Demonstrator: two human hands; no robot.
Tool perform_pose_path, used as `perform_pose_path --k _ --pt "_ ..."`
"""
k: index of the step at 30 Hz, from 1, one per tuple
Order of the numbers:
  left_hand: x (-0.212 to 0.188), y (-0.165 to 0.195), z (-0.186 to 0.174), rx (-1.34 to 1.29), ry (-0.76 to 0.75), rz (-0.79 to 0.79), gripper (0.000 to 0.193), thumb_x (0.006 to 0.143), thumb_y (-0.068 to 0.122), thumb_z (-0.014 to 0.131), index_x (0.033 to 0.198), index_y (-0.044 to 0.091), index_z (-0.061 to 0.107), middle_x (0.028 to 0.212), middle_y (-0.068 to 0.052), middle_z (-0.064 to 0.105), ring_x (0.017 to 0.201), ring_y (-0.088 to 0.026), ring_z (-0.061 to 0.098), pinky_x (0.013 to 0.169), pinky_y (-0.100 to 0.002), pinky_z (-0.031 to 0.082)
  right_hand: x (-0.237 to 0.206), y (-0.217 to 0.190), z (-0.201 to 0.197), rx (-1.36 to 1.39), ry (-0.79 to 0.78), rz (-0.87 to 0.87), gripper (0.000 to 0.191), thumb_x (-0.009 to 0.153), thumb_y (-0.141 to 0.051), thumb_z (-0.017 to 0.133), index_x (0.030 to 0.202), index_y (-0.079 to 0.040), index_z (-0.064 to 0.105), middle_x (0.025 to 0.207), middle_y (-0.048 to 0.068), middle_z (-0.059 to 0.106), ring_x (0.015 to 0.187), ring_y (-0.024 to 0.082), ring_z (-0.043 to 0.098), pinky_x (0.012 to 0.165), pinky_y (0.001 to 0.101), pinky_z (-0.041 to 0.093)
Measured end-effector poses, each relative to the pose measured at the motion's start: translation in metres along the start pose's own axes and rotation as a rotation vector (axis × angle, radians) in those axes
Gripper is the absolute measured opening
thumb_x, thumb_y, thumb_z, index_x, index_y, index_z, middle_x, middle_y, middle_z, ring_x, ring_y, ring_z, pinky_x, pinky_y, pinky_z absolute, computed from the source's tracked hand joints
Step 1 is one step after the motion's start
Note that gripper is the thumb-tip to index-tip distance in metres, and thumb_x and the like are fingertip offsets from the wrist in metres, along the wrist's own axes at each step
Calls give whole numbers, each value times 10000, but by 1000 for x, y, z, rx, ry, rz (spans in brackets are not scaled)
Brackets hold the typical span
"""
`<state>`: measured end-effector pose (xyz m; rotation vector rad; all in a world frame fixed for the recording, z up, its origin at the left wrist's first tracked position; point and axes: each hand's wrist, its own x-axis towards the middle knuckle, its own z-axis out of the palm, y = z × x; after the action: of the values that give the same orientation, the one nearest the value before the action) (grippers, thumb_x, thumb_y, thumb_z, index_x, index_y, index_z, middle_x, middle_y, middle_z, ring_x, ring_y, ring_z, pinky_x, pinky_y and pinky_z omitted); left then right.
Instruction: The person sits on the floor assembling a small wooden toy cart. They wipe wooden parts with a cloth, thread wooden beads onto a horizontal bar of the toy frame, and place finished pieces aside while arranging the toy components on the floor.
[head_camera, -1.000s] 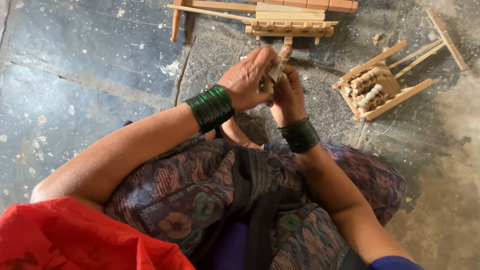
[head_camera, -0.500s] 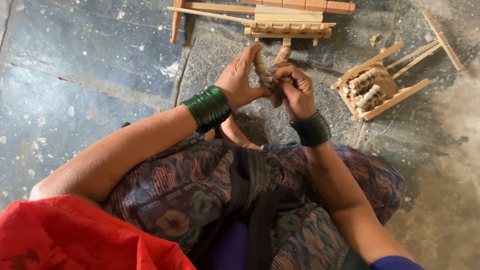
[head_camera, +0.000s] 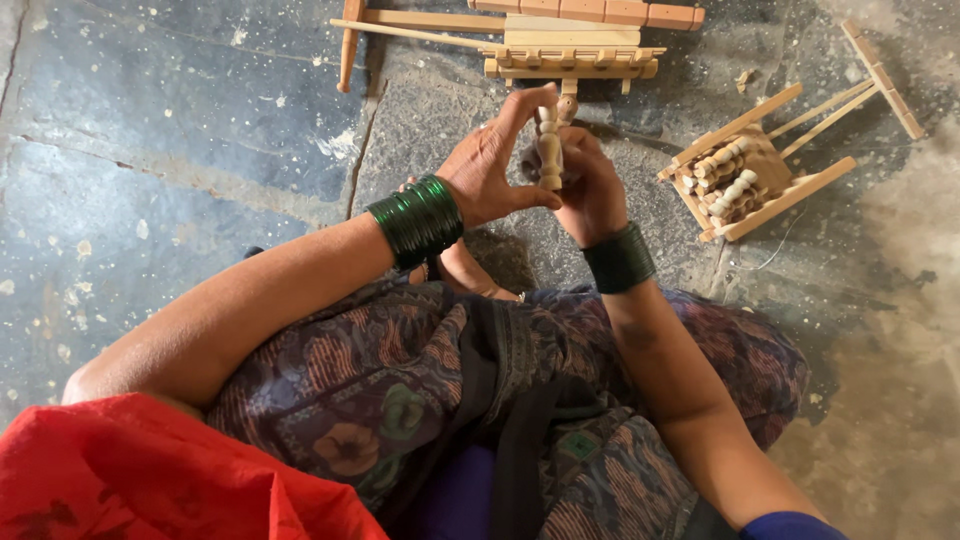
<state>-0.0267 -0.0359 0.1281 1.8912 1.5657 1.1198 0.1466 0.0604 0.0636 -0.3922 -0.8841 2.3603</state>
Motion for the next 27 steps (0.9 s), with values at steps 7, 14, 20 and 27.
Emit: perform_pose_path --k 7,14,20,27 --pt "1 1 -2 70 -41 -84 1089 727 392 983 1475 99 248 1415 -232 550 1182 -436 659 983 -511 566 -5 -5 5 36 -97 14 155 1054 -137 660 1181 -105 577 1119 168 712 914 219 688 681 315 569" --pt "1 4 -1 87 -36 -112 1006 746 366 949 1437 104 267 1201 -226 654 1019 -418 723 895 -495 598 -8 -13 5 -199 -62 -107 151 1008 -73 665 1140 -122 609 1086 122 713 937 248 731 765 348 635" --pt "-5 0 2 12 -98 -224 951 781 325 915 1445 106 271 1237 -223 656 1071 -418 716 956 -485 593 -8 -20 -5 -780 -66 -379 105 966 -60 724 1052 -112 695 1175 42 681 976 130 646 873 331 591" --pt "-7 -8 12 -39 -107 -208 1067 686 289 978 1447 88 258 1374 -220 542 1279 -391 579 1105 -495 492 0 -14 -3 -860 36 -481 87 992 -111 712 1061 -164 718 1147 3 725 988 131 682 918 332 623"
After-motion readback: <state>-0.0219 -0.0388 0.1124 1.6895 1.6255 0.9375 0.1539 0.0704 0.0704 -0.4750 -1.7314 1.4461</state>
